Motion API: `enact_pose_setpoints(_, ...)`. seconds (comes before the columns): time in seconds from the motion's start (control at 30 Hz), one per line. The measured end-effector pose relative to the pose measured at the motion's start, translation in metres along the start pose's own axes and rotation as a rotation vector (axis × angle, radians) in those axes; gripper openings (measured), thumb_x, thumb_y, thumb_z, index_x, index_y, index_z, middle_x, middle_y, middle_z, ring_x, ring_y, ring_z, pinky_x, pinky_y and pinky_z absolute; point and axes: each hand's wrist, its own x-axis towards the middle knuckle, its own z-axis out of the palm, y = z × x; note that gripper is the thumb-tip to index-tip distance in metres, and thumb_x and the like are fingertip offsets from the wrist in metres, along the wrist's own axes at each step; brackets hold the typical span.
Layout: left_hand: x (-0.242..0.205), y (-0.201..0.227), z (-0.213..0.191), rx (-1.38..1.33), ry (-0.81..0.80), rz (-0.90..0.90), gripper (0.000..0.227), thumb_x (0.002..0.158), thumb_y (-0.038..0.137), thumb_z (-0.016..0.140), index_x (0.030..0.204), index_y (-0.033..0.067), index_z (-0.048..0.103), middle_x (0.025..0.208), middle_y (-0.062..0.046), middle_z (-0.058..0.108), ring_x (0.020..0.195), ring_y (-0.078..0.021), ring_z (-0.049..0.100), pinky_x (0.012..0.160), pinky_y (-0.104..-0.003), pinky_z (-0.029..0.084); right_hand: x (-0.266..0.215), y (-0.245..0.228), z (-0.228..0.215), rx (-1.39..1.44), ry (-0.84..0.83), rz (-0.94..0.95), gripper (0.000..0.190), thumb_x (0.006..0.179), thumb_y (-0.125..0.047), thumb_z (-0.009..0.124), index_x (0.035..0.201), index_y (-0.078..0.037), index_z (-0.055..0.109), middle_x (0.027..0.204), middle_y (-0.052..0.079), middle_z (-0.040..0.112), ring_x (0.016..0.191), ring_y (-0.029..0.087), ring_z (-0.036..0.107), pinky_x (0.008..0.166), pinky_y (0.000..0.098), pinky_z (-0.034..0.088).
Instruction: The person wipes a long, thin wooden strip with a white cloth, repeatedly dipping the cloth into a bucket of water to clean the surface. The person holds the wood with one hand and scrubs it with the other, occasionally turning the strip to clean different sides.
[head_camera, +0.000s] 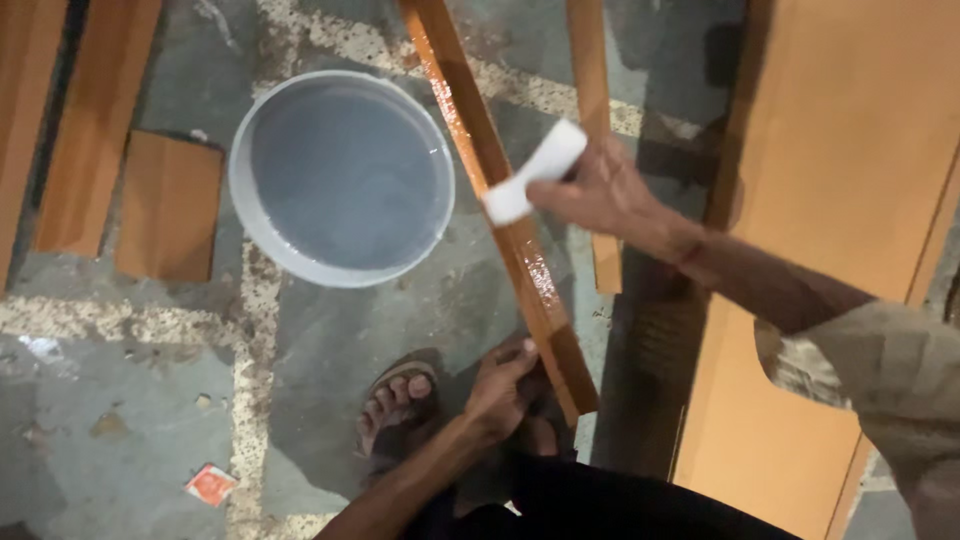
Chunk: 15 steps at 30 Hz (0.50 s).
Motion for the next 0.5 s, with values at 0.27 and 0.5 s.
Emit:
enact_pose_setpoints(0.27,-0.006,0.017,0.02,0.045,0.025,-0.057,0.03,0.101,0.023,0.06,0.122,0.003,0.066,0.113,-0.01,0.073,0.103,-0.0255,0.072,0.094,-0.046,0.061,-0.061,-0.044,-0.027,-0.024,-0.243,0.204,0.031,0.083,-0.025,0.073,0.1,0.0,0.078,0.075,0.013,0.077,0.059,0.017,0.072,0.045,0.0293,0.057)
enact_pose_setpoints(0.5,-0.002,0.007,0.011,-0.045,0.006,-0.006,0.03,0.103,0.021,0.062,0.123,-0.0006,0.065,0.114,-0.01,0.071,0.104,-0.0255,0.07,0.095,-0.044,0.058,0.003,-0.048,-0.047,-0.001,0.03,0.074,0.031,0.097,-0.025,0.071,0.103,0.006,0.075,0.074,0.011,0.072,0.057,0.013,0.066,0.047,0.028,0.052)
